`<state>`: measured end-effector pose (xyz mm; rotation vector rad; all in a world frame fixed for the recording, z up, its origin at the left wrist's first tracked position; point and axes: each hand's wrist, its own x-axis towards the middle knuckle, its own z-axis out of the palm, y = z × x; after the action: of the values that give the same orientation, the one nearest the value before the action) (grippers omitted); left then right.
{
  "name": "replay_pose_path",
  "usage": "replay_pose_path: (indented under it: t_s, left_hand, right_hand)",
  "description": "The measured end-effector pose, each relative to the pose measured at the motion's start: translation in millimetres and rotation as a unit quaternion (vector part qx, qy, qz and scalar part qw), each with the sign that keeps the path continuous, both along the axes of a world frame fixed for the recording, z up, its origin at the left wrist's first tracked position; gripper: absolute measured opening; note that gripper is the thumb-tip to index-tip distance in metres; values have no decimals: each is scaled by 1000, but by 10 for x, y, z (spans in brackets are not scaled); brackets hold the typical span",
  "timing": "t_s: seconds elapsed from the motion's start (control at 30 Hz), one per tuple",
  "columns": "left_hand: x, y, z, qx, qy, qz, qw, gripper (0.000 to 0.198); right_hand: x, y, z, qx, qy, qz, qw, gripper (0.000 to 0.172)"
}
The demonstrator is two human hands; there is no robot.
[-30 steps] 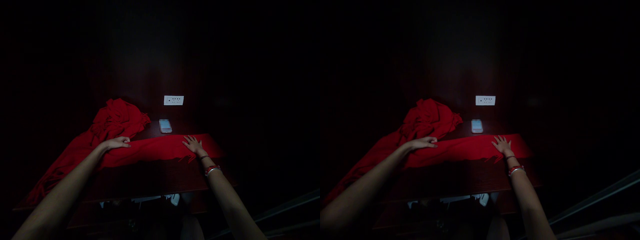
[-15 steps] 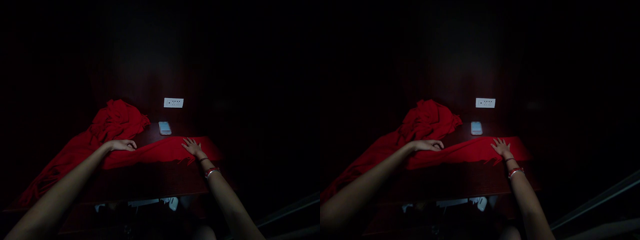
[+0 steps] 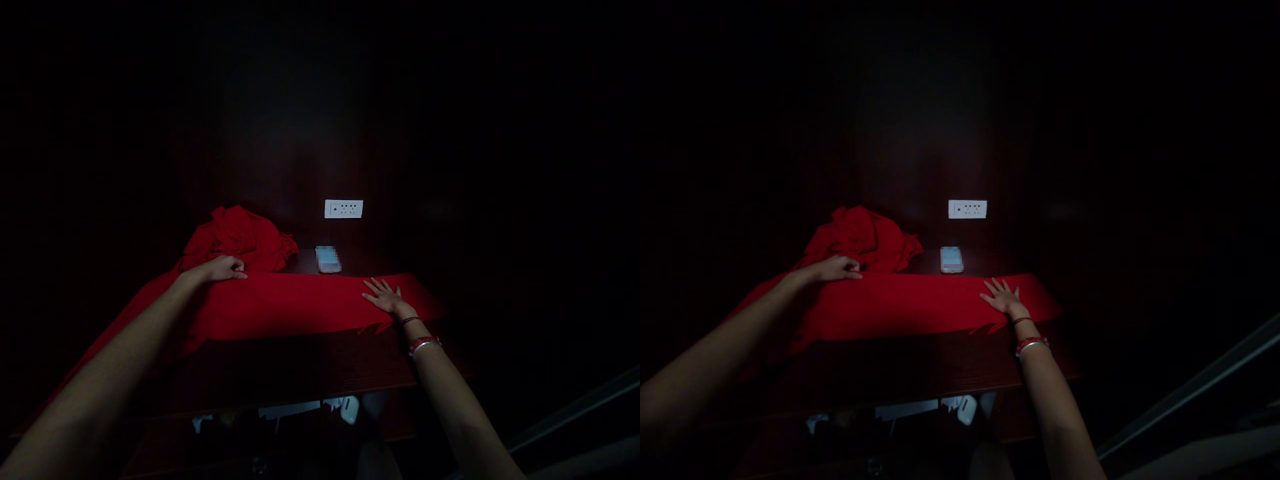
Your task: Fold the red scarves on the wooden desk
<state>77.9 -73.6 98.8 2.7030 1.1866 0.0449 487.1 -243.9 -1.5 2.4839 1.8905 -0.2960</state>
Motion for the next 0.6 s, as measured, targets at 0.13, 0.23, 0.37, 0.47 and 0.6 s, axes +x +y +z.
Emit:
replay_pose_path:
  t_s: [0.13, 0.23, 0.37, 0.47, 0.6]
  left_hand:
    - [-115, -7, -102, 13, -5, -10, 1000, 35]
    - [-21, -107, -93, 43, -40, -67, 996, 34]
    - [200, -286, 40, 81, -40, -130, 987, 33]
    - [317, -417, 127, 117, -39, -171, 978, 33]
    - [404, -580, 158, 131, -42, -221, 966, 32]
  right_hand:
    - [-58, 5, 56, 32, 0, -5, 999, 60]
    - [-304, 75, 198, 115, 1, 56, 992, 54]
    - [-933, 297, 420, 201, 78, 243, 946, 52]
    - [-1427, 490, 467, 236, 145, 320, 906, 57]
    - [-1827, 639, 319, 286, 208, 340, 871, 59]
